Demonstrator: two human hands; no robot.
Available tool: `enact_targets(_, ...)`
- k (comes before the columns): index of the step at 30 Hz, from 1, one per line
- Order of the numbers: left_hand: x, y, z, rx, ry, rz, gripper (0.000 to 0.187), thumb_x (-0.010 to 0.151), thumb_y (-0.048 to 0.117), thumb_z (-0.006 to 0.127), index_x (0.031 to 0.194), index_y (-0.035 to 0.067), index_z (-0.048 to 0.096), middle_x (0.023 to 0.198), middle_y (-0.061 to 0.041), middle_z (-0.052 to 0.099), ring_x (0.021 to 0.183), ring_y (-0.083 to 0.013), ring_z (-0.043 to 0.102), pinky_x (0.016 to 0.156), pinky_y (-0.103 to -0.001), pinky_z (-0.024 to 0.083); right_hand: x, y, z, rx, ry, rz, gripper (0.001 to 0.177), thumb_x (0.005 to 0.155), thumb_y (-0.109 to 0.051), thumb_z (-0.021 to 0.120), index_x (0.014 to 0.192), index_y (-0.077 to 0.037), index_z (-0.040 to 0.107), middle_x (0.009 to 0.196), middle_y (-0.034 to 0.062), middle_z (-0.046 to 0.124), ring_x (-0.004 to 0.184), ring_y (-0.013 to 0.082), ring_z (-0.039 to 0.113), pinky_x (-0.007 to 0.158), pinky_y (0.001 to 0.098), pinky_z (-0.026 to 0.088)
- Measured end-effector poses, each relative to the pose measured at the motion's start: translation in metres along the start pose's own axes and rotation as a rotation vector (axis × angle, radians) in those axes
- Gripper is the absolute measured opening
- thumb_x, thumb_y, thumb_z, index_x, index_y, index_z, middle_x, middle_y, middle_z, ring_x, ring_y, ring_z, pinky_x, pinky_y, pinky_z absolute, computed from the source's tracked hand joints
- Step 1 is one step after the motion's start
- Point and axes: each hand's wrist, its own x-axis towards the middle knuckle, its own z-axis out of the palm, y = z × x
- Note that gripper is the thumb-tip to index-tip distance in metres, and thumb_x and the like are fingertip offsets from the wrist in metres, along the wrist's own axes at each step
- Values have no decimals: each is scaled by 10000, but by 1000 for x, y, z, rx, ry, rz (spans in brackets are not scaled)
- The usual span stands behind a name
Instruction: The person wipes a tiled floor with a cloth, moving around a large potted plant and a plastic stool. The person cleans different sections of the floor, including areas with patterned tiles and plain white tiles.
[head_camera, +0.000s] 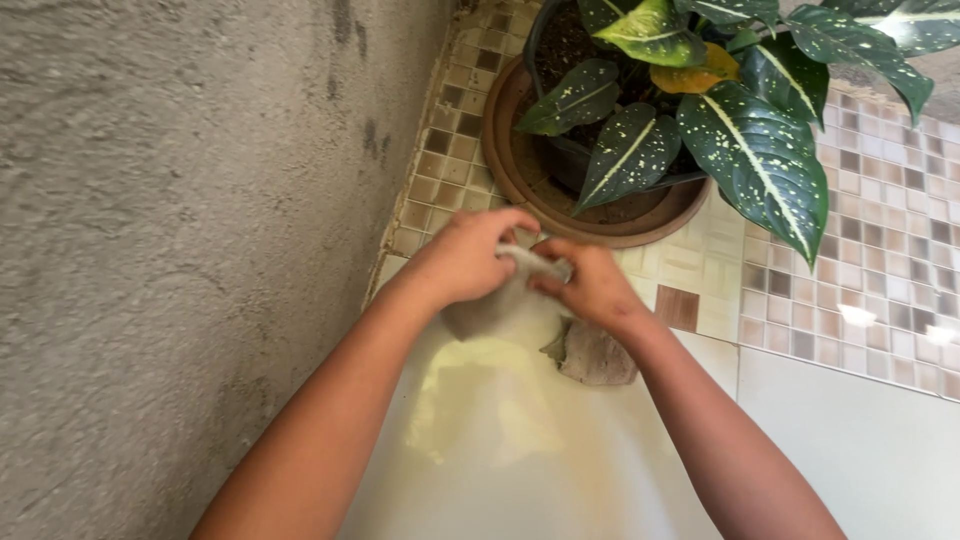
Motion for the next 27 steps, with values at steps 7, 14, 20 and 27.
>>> enact_targets(7,-46,-49,25,167,296,316,341,774,56,769,1105,117,723,1126,-82,753,975,-273,729,889,-395,576,-9,46,14,-297,380,-719,225,727,-19,762,931,-106,725,1016,82,721,1011,320,676,930,450,520)
enact_targets(14,-95,-110,100,22,-29,149,260,806,90,756,1062,129,774,1020,-80,753,891,-296,730,825,-404,574,-53,86,70,-297,23,-488,216,730,-85,810,933,-125,750,983,46,745,1021,288,678,1022,509,439)
enact_targets(20,-46,-121,103,-429,550,4,606,854,194,716,1421,101,527,1328,-91,664,1172,-253,657,918,-401,574,-35,91,54,-96,409,-263,424,887,-181,718,1289,-104,609,1321,121,630,1181,329,595,924,424,517)
enact_targets(27,-93,-141,136,304,355,51,718,946,328,628,1544,77,320,1611,-178,296,1504,-374,231,1196,-530,195,-79,118,102,-559,265,-174,870,772,-409,743,1518,-109,412,1598,210,342,1508,480,251,1118,684,202)
